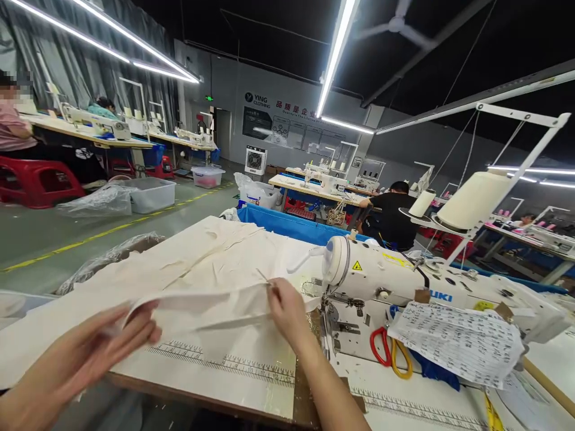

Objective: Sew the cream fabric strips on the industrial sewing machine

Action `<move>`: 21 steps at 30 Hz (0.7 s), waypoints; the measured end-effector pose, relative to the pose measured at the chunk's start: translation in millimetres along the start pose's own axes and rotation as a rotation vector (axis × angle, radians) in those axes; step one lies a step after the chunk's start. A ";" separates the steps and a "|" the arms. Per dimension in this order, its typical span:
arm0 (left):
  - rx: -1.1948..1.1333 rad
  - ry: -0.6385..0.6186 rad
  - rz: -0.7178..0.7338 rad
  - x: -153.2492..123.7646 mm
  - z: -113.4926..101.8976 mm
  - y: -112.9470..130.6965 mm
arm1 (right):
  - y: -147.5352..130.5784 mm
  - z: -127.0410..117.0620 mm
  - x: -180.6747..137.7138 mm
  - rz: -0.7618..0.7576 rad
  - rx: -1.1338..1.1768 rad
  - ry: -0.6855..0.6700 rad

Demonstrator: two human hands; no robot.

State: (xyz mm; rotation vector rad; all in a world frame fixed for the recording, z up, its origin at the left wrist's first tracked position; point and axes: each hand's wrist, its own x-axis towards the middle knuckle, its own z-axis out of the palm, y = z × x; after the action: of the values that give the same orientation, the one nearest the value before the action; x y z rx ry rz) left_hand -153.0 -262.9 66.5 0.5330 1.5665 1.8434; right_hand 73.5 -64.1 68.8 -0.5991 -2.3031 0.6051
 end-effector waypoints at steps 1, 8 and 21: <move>0.048 -0.057 -0.008 16.4 0.9 0.8 | -6.6 -13.5 -3.8 0.016 -0.024 0.049; 0.620 -0.263 0.542 9.3 50.5 -4.0 | -56.4 -56.3 -35.4 -0.026 -0.197 0.084; 0.499 -0.855 0.003 -41.3 78.1 6.6 | -83.2 -30.1 -54.6 -0.207 -0.491 0.247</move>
State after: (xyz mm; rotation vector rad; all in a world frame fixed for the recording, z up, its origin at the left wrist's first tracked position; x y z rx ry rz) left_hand -72.5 -237.0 93.1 1.3313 1.3653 0.9577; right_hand 110.3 -152.6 109.2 -0.6068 -2.2392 -0.1367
